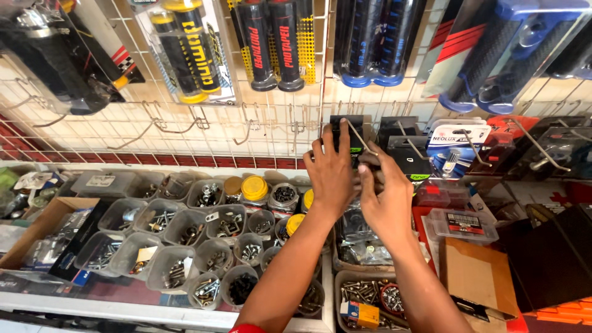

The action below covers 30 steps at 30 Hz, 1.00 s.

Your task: The person removes various motorcycle parts from their packaging and places them into partitioned plastic bins and onto a display rack on a wall.

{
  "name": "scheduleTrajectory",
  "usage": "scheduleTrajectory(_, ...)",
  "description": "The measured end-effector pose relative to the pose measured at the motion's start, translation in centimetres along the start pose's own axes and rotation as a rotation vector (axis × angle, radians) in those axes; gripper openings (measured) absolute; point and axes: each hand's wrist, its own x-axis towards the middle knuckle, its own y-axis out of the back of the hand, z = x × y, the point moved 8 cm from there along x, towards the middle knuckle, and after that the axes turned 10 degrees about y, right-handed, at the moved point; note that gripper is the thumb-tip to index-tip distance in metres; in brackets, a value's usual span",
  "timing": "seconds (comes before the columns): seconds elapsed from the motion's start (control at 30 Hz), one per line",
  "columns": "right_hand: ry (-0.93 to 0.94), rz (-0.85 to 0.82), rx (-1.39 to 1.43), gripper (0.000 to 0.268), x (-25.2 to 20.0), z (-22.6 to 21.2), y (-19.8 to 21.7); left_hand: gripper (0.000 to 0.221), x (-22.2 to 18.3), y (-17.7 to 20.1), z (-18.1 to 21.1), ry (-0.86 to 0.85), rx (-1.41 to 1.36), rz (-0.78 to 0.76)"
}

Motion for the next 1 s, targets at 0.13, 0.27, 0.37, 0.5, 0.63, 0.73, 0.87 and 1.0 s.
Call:
scheduleTrajectory(0.13,-0.014,-0.016,-0.006,0.041,-0.6,0.4,0.1,0.118,-0.1,-0.2,-0.4,0.015,0.002,-0.063)
scheduleTrajectory(0.27,-0.021,-0.013,-0.039,0.041,-1.2,0.4,0.2,0.119,-0.8,-0.1,-0.7,0.007,-0.029,-0.060)
scheduleTrajectory(0.37,-0.032,-0.012,-0.039,0.043,-1.7,0.3,0.3,0.119,-1.5,-0.2,-0.9,0.000,-0.051,-0.038)
scheduleTrajectory(0.5,-0.054,-0.045,-0.099,0.043,-2.3,0.5,0.1,0.116,-2.5,-0.2,-1.5,-0.008,-0.085,0.002)
scheduleTrajectory(0.63,-0.033,-0.053,-0.062,0.041,-3.0,0.9,-0.5,0.115,-3.2,-0.5,-2.0,0.009,-0.084,-0.015)
scheduleTrajectory(0.73,-0.040,-0.074,-0.066,0.042,-3.4,1.4,-0.5,0.112,-3.7,-0.1,-2.2,0.028,-0.099,-0.005)
scheduleTrajectory(0.87,-0.041,-0.127,-0.086,0.041,-4.2,1.6,-0.4,0.104,-4.8,0.9,-2.3,0.052,-0.106,0.030)
scheduleTrajectory(1.0,0.073,-0.158,-0.100,0.036,-5.4,1.4,-0.5,0.096,-6.7,1.2,-2.6,0.101,-0.135,-0.070)
